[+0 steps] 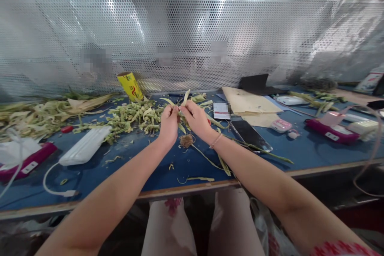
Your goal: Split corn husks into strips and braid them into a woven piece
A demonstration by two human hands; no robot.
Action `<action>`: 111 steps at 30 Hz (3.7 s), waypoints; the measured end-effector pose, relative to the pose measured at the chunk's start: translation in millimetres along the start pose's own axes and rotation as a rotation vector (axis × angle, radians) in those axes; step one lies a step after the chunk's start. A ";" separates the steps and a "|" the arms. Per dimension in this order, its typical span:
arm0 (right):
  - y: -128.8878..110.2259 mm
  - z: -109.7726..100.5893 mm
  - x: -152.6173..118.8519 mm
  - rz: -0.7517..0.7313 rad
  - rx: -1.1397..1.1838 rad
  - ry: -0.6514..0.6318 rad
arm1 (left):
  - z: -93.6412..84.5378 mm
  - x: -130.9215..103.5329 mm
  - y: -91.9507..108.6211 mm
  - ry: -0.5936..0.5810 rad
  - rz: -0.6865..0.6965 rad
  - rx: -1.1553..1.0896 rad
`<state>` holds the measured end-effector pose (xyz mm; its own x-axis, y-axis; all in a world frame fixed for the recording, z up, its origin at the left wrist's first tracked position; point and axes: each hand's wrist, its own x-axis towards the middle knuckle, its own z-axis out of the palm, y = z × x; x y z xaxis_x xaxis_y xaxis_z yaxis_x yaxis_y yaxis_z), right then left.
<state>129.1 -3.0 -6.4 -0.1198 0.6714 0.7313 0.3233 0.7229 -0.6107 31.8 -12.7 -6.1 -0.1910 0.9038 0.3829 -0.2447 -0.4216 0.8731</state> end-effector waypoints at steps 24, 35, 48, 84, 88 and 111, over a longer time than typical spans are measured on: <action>-10.4 8.3 0.4 0.290 0.409 0.150 | 0.0 -8.8 9.1 0.054 0.404 0.489; -10.9 2.3 -0.4 0.161 0.342 0.092 | -2.0 -5.9 5.5 0.070 0.378 0.504; -1.8 -8.5 5.8 -0.064 0.048 -0.166 | -11.6 4.6 5.7 0.096 0.408 0.534; -3.6 -1.1 1.8 0.177 0.074 -0.116 | -9.7 5.7 -8.8 0.038 0.162 0.514; -1.1 0.6 -0.2 0.146 0.086 -0.135 | -8.1 3.6 -5.0 0.010 0.165 0.492; 0.6 1.2 1.3 0.057 0.033 0.019 | -9.4 9.9 -4.2 -0.018 0.187 0.328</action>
<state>128.1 -1.5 -6.2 -0.0846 0.7085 0.7006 0.2980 0.6890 -0.6607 22.0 -2.7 -8.8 -0.1861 0.8156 0.5479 0.1111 -0.5366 0.8365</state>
